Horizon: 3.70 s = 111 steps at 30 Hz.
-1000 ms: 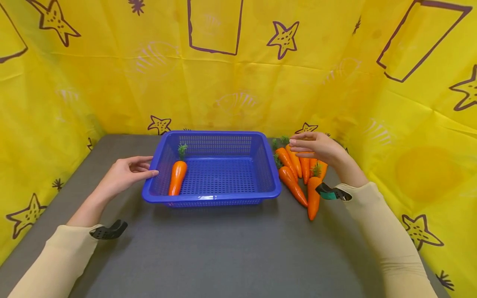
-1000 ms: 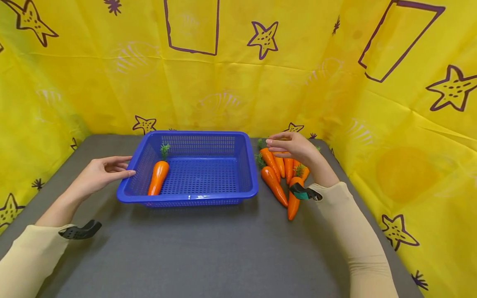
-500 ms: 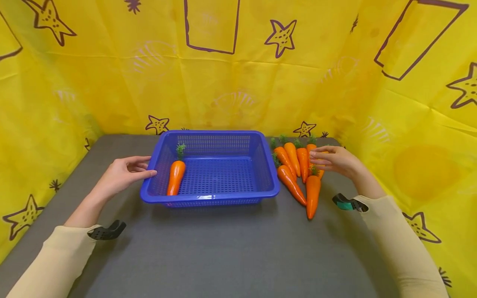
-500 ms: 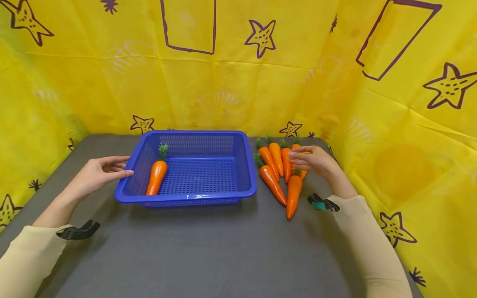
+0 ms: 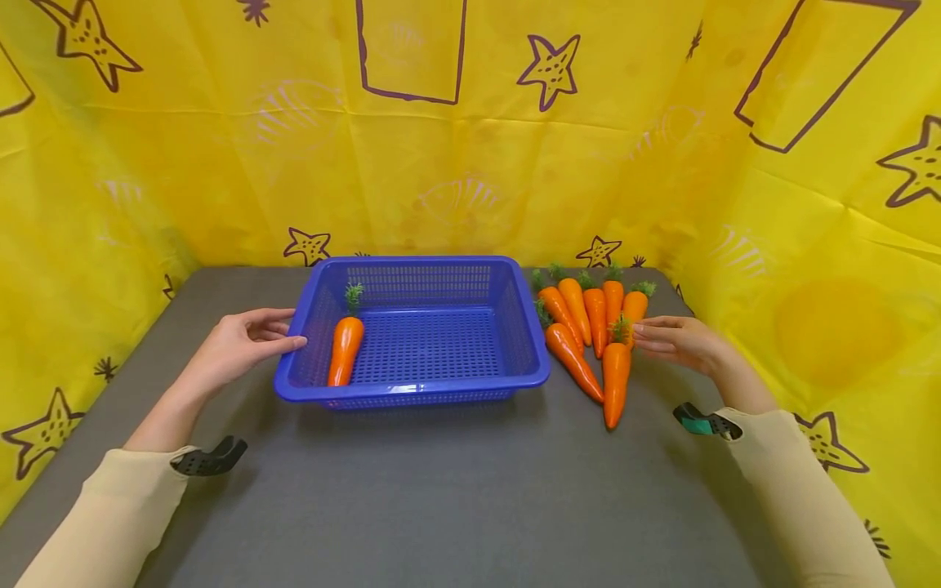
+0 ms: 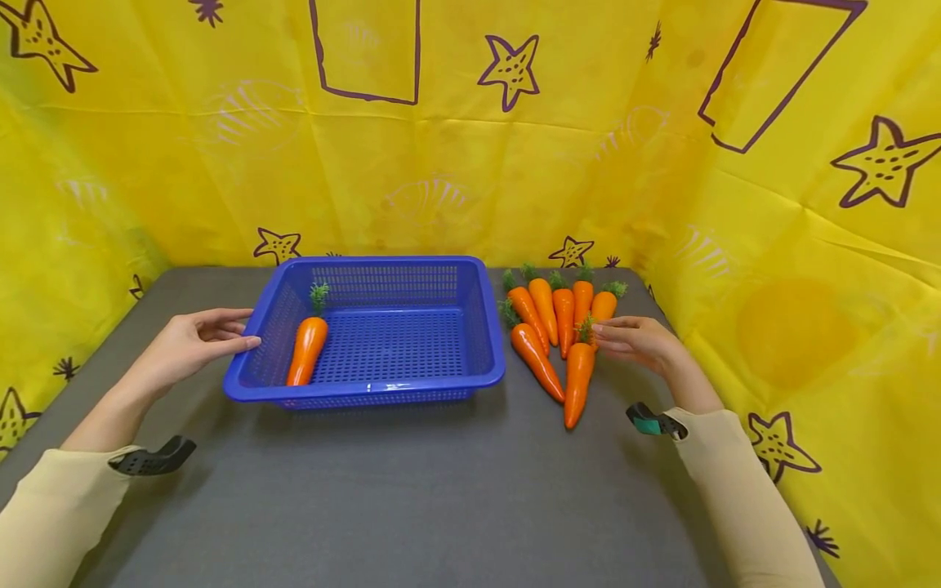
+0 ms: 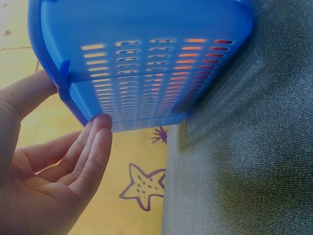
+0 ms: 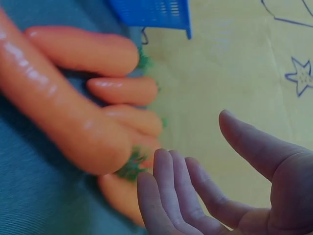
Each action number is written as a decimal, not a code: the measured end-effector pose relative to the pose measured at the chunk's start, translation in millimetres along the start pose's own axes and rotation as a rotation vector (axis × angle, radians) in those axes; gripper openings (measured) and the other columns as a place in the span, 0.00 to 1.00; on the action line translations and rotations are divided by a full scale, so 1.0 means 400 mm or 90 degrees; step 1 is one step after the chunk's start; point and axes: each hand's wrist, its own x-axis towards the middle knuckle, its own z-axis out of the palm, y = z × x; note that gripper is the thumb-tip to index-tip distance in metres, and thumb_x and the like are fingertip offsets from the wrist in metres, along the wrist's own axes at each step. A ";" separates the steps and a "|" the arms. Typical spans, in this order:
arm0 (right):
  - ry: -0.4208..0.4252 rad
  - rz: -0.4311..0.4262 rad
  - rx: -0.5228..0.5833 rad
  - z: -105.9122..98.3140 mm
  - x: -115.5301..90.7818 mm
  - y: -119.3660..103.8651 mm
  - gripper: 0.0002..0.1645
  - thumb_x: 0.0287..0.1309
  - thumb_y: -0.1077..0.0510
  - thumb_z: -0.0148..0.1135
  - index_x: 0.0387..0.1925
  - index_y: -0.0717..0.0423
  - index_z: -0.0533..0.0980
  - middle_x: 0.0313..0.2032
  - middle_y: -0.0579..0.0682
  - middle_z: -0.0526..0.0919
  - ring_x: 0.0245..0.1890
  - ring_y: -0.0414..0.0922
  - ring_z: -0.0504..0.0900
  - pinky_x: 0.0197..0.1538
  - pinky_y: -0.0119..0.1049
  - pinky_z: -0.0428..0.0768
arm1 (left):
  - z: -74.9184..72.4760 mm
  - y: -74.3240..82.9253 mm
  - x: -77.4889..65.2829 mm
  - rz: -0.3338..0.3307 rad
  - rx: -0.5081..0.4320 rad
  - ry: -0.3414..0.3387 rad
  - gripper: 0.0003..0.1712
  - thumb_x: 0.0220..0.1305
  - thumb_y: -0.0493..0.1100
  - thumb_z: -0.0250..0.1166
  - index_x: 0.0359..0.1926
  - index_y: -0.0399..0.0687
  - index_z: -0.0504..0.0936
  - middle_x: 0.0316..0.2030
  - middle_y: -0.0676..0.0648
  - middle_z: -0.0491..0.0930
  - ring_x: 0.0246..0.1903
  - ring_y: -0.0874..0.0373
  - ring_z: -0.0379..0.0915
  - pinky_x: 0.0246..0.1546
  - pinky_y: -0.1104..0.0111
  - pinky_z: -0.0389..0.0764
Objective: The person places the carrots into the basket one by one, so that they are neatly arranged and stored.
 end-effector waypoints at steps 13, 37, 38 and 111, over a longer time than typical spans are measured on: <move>0.011 0.016 0.031 0.001 0.011 0.105 0.35 0.68 0.52 0.51 0.64 0.75 0.55 0.42 0.37 0.82 0.45 0.33 0.82 0.56 0.37 0.78 | -0.001 -0.002 -0.005 0.000 -0.002 -0.001 0.41 0.55 0.62 0.66 0.63 0.42 0.70 0.48 0.36 0.79 0.41 0.55 0.79 0.35 0.77 0.79; 0.059 0.105 -0.005 0.072 0.048 0.122 0.48 0.63 0.46 0.58 0.66 0.79 0.50 0.49 0.51 0.78 0.38 0.30 0.80 0.53 0.34 0.79 | 0.000 0.000 0.000 -0.001 -0.017 0.007 0.41 0.55 0.62 0.66 0.63 0.42 0.71 0.49 0.36 0.79 0.36 0.70 0.76 0.35 0.79 0.77; 0.061 0.106 -0.009 0.073 0.048 0.121 0.49 0.62 0.46 0.58 0.66 0.79 0.50 0.50 0.52 0.77 0.39 0.30 0.80 0.53 0.34 0.79 | 0.000 0.000 0.000 -0.003 -0.016 0.007 0.41 0.55 0.62 0.66 0.63 0.42 0.71 0.50 0.36 0.79 0.36 0.70 0.75 0.35 0.79 0.77; 0.041 -0.007 -0.107 0.131 0.033 -0.169 0.52 0.60 0.42 0.60 0.70 0.71 0.49 0.69 0.65 0.56 0.52 0.44 0.78 0.57 0.39 0.77 | -0.003 0.007 -0.003 -0.025 -0.018 -0.022 0.44 0.55 0.63 0.65 0.64 0.39 0.68 0.50 0.34 0.77 0.47 0.44 0.76 0.41 0.65 0.83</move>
